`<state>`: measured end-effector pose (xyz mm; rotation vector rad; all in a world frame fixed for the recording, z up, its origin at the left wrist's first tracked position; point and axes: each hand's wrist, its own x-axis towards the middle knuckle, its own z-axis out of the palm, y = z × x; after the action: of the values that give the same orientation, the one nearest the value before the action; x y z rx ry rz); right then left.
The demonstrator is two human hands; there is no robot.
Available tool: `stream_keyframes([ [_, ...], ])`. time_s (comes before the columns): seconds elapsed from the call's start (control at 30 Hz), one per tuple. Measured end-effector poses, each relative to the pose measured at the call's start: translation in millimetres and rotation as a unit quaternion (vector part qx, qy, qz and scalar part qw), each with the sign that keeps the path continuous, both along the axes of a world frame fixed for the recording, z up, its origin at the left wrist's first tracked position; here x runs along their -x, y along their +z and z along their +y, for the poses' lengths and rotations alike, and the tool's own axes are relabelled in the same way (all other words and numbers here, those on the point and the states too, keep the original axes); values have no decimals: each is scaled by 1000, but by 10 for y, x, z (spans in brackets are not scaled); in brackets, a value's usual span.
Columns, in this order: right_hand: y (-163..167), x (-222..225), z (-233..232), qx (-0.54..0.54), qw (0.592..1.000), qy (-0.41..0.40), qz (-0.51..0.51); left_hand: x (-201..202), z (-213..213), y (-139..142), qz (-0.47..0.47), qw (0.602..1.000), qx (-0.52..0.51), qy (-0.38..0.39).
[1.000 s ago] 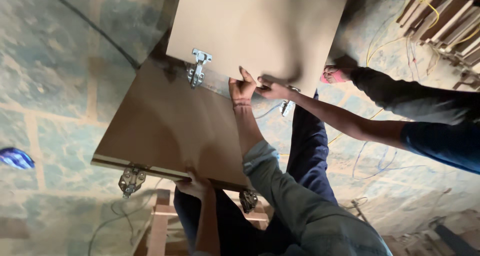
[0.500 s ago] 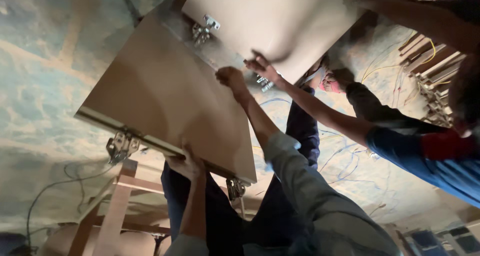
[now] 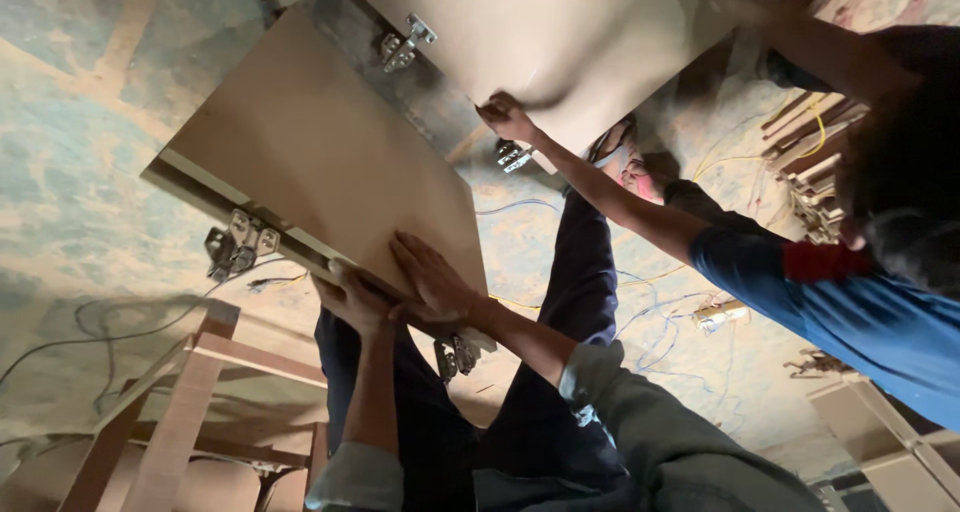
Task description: The person carries a stack of wooden panels with a coworker across the workshop floor, then sits with a panel on their lap, positions metal hinges on its edge, marks hole positions with a pencil, and drives screws with a cordless drill to attach the hinges. They then reach into a small parts box for more hardware.
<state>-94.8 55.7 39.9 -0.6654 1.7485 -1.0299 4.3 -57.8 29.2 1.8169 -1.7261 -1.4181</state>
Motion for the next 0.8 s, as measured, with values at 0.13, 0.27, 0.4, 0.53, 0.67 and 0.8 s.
stream_keyframes([
  [0.13, -22, 14, 51, -79, 995, 24, -51, -9, -107, 28, -11, 1000, -20, -3],
  [0.27, 26, 67, 85, -153, 988, -32, 0, 47, -127, -5, 4, 1000, 8, -14],
  [0.4, 95, 157, 144, -260, 961, -95, 18, 24, -74, -21, -15, 1000, -10, 5],
  [0.53, -56, 339, 261, -281, 956, -71, 42, -62, -88, -67, -15, 1000, 8, -5],
  [0.67, -202, 618, 467, -212, 966, -120, 89, -126, -69, -104, 34, 999, -10, 13],
  [0.8, -399, 1135, 761, -231, 966, -105, 51, -105, -41, -106, 33, 999, -2, 22],
])
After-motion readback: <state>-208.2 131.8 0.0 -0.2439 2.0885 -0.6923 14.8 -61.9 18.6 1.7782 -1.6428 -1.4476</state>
